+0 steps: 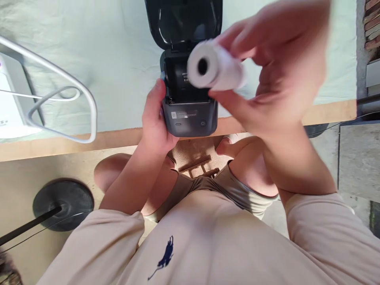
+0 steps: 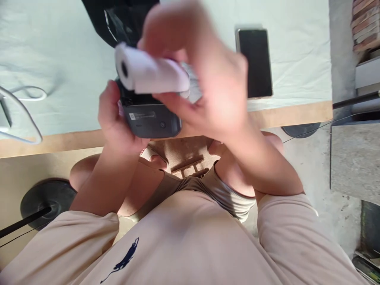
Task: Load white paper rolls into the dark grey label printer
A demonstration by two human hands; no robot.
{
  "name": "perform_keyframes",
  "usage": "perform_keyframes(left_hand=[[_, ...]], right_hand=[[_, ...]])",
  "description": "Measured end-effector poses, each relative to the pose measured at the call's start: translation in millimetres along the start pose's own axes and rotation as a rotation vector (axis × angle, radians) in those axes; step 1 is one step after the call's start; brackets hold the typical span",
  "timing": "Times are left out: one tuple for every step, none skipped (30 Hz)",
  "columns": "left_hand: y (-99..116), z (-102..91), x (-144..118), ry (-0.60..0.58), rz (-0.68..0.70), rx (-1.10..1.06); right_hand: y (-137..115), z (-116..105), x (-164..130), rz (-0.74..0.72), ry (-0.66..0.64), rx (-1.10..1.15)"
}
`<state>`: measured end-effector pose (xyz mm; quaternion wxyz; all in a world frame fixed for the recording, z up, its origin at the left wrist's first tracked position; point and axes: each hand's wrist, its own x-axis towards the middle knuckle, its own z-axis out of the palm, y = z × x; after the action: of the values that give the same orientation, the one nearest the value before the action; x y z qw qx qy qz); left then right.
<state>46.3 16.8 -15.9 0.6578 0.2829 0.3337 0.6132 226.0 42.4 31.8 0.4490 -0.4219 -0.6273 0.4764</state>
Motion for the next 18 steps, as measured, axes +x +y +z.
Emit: perform_keyframes(left_hand=[[0,0.7,0,0.007,0.024,0.027],[0,0.9,-1,-0.005,0.053,0.043],[0,0.4,-1,-0.028,0.077,0.049],[-2,-0.8,0,-0.053,0.091,0.051],[-3,-2.5,0,-0.078,0.108,0.049],[-5,-4.5,0,-0.101,0.134,0.043],[-6,-6.5,0,-0.116,0.158,0.040],[-7,-8.1,-1,-0.125,0.180,0.042],[-8,-9.1,-1,-0.137,0.196,0.048],[-7,-9.4,-2,-0.148,0.209,0.053],[-6,-8.9,-4,-0.152,0.207,0.059],[-5,-8.0,-5,-0.143,0.194,0.063],[-4,-7.0,-6,-0.136,0.183,0.067],[-3,-6.3,-6,-0.132,0.175,0.061],[-3,-6.3,-6,-0.136,0.162,0.039],[-3,-7.1,-5,-0.146,0.145,0.004],[-3,-8.7,-3,-0.155,0.123,-0.046],[-3,-11.0,-1,-0.162,0.093,-0.102]], right_hand=[[-9,7,0,-0.096,0.019,-0.155],[-17,13,0,-0.187,0.013,-0.381],[-25,18,0,-0.257,0.023,-0.593],[-31,23,1,-0.295,0.015,-0.767],[-35,26,1,-0.333,0.003,-0.908],[-38,27,1,-0.356,-0.012,-0.979],[-38,28,1,-0.381,-0.032,-1.004],[-36,28,1,-0.410,-0.042,-0.996],[-33,28,1,-0.429,-0.052,-0.974],[-29,27,1,-0.447,-0.049,-0.945],[-25,26,2,-0.465,-0.049,-0.920],[-21,25,2,-0.484,-0.046,-0.897],[-18,24,2,-0.503,-0.045,-0.877],[-15,24,2,-0.532,-0.042,-0.862],[-13,23,1,-0.587,-0.032,-0.849],[-11,23,0,-0.646,-0.017,-0.839],[-9,22,-1,-0.705,-0.015,-0.829],[-8,22,-3,-0.751,-0.026,-0.821]])
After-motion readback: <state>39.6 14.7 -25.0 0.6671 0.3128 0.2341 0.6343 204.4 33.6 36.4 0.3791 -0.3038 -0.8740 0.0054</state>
